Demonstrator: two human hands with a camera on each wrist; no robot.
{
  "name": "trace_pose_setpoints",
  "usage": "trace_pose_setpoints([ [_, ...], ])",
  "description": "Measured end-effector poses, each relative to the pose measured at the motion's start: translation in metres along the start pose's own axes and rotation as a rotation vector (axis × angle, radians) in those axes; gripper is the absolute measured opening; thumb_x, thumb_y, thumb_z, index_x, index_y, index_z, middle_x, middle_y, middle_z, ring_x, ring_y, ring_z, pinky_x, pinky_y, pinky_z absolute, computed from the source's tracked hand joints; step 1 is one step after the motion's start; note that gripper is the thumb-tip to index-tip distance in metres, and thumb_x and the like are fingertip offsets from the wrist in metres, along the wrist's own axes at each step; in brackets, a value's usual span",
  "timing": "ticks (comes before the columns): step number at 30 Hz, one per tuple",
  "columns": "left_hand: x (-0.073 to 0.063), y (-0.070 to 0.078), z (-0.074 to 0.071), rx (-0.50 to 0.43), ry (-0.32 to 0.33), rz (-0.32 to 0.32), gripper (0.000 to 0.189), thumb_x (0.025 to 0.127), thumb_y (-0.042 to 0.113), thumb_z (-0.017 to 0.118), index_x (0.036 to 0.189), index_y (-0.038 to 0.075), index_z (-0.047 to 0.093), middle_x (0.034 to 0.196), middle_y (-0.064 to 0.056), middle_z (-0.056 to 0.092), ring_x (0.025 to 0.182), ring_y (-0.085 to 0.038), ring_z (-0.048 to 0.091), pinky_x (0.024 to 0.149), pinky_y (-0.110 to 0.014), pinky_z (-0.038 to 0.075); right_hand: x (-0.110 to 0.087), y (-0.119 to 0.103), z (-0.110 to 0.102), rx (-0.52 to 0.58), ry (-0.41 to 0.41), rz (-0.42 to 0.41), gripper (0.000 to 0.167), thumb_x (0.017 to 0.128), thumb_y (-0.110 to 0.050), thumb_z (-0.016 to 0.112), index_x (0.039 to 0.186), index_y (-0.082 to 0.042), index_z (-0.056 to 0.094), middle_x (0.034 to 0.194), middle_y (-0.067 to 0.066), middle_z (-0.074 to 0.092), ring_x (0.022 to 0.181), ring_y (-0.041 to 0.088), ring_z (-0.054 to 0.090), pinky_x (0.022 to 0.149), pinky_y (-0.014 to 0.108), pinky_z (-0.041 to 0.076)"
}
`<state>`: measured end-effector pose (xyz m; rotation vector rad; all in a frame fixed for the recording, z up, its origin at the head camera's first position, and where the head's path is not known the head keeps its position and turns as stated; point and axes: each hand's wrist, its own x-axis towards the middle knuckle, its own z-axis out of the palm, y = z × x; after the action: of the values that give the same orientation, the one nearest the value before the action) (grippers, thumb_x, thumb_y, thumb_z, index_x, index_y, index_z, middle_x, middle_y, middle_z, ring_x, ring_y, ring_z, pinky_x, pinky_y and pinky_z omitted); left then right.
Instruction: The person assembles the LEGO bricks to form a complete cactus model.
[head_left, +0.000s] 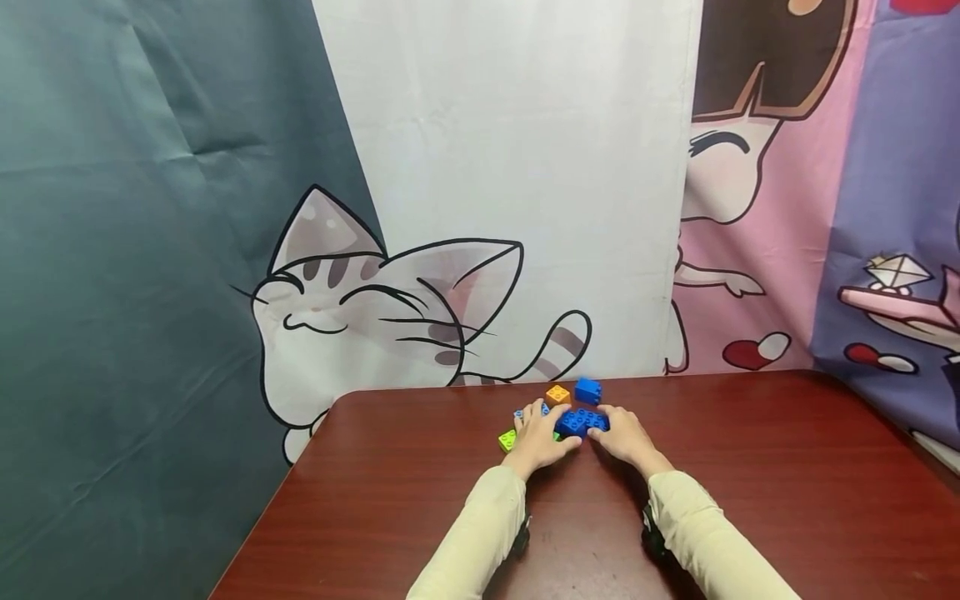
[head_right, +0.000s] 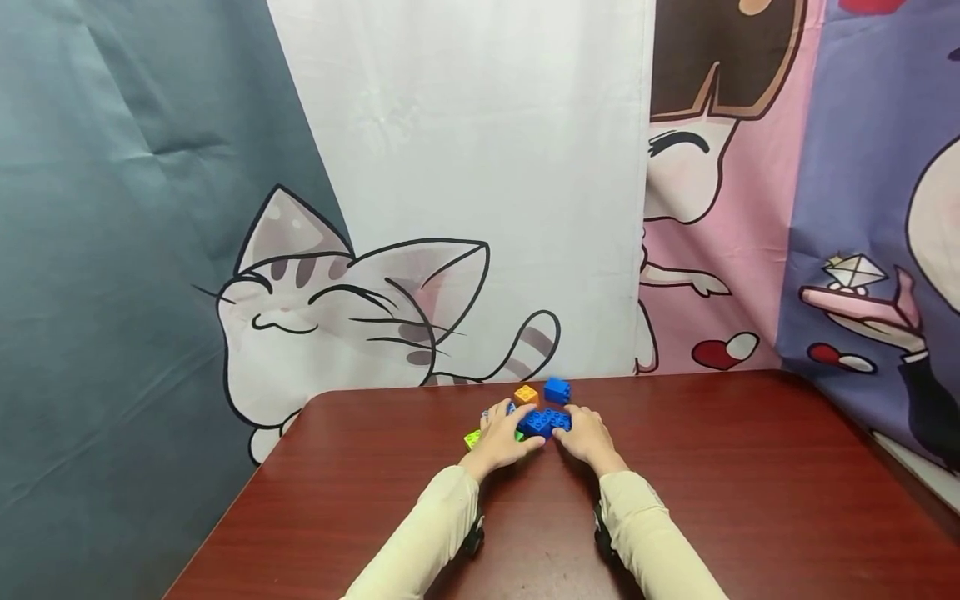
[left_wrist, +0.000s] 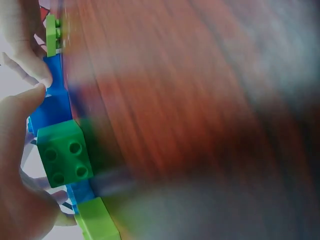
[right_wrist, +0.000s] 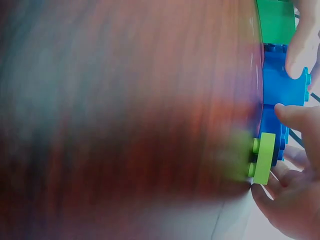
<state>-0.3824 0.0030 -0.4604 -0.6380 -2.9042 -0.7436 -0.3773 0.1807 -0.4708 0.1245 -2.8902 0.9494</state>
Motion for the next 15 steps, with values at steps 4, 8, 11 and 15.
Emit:
trace_pose_setpoints([
  [4,-0.0001,0.0006,0.0038,0.022,0.032,0.007,0.052,0.09,0.041,0.066,0.137,0.022,0.055,0.147,-0.023,0.041,0.134,-0.041,0.037,0.111,-0.068,0.024,0.0007,0.0011,0.0013,0.004,0.02,-0.01,0.051,0.09,-0.018,0.066,0.131,0.009,0.053,0.129,0.036,0.053,0.12,0.052,0.048,0.102,0.063,0.04],
  [8,0.0007,0.0021,0.007,0.02,0.061,0.008,0.048,0.09,0.038,0.067,0.134,0.021,0.057,0.145,-0.023,0.043,0.132,-0.041,0.038,0.109,-0.069,0.024,0.0008,0.0044,0.0012,-0.004,0.048,-0.01,0.046,0.089,-0.02,0.068,0.125,0.007,0.058,0.12,0.034,0.057,0.112,0.049,0.051,0.097,0.063,0.043],
  [11,0.0011,0.0039,0.0075,0.019,0.063,0.003,0.048,0.09,0.037,0.067,0.133,0.02,0.058,0.145,-0.022,0.043,0.133,-0.039,0.038,0.11,-0.068,0.024,0.0005,0.0049,-0.0002,-0.002,0.043,0.0,0.042,0.089,-0.019,0.068,0.122,0.007,0.06,0.117,0.032,0.058,0.109,0.047,0.053,0.096,0.063,0.044],
  [15,0.0007,0.0054,0.0064,0.019,0.069,0.007,0.047,0.089,0.036,0.069,0.132,0.018,0.059,0.144,-0.02,0.045,0.133,-0.038,0.039,0.11,-0.066,0.026,0.002,0.0056,-0.0003,0.007,0.019,0.011,0.041,0.09,-0.017,0.066,0.122,0.009,0.059,0.119,0.032,0.058,0.111,0.046,0.054,0.099,0.062,0.043],
])
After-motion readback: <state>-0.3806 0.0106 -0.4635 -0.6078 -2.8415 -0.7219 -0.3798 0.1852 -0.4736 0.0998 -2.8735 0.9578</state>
